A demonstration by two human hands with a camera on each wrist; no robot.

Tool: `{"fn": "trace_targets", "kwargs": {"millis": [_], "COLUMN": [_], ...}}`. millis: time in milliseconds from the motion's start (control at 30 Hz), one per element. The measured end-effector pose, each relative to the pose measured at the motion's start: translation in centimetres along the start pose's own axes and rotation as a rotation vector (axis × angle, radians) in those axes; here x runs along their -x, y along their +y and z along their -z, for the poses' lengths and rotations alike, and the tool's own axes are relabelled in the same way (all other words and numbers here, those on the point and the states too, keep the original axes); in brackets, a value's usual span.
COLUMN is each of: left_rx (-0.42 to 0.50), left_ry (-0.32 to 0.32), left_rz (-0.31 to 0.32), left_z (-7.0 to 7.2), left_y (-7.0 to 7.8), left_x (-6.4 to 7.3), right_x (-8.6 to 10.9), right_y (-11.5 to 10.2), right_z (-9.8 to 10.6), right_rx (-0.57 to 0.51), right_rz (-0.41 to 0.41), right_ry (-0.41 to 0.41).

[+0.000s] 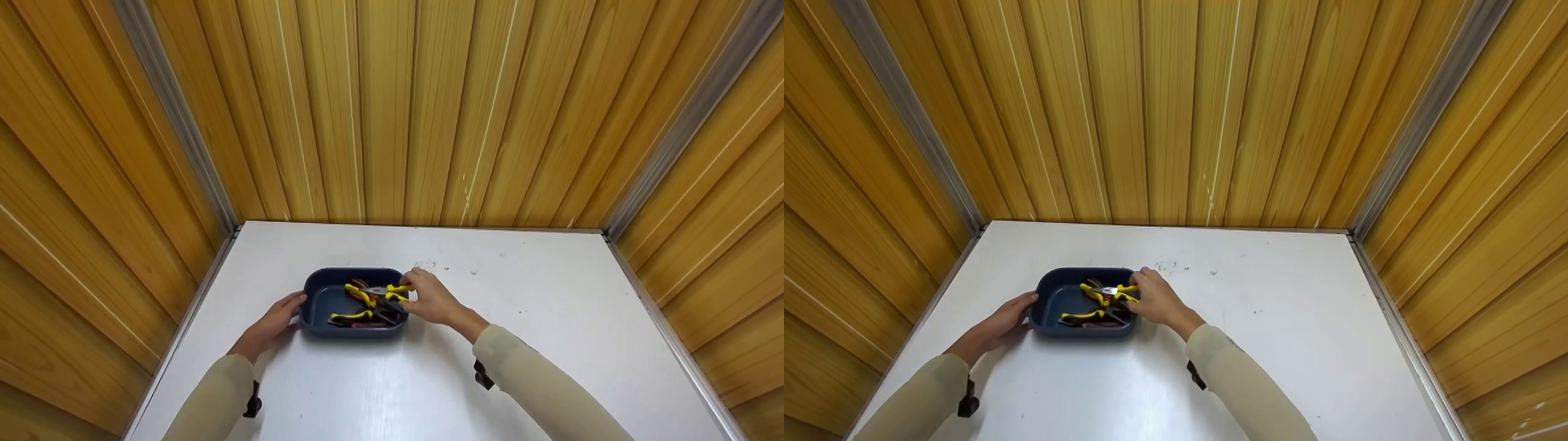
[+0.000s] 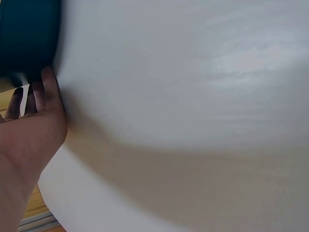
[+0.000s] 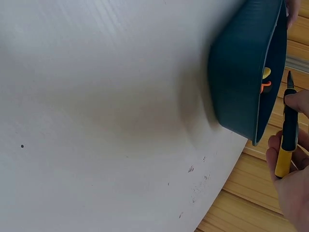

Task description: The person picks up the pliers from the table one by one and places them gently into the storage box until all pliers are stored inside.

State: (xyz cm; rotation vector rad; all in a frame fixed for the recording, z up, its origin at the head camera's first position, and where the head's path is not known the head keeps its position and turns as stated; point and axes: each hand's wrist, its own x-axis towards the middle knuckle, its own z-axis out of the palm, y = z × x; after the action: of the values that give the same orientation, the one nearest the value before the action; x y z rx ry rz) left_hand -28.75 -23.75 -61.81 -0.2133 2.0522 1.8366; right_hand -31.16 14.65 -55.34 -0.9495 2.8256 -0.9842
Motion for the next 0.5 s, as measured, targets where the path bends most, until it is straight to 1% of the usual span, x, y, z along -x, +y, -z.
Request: {"fn": "trace_targets", "kwargs": {"millis": [267, 500], "left_rx": [0.008, -0.010], "left_ry": [-0.006, -0.008], "left_rz": [-0.014, -0.018], "left_z": [0.1, 0.0], "left_y": [-0.3, -0.2], "left_x": [0.2, -0.1], "right_x": [-0.8, -1.0], "right_y": [-1.2, -1.7], "right_z": [-1.0, -1.6], "right_rx": [-0.005, -0.013], "right_rz": [0.000, -0.028], "right_ry": [-0.027, -0.044]}}
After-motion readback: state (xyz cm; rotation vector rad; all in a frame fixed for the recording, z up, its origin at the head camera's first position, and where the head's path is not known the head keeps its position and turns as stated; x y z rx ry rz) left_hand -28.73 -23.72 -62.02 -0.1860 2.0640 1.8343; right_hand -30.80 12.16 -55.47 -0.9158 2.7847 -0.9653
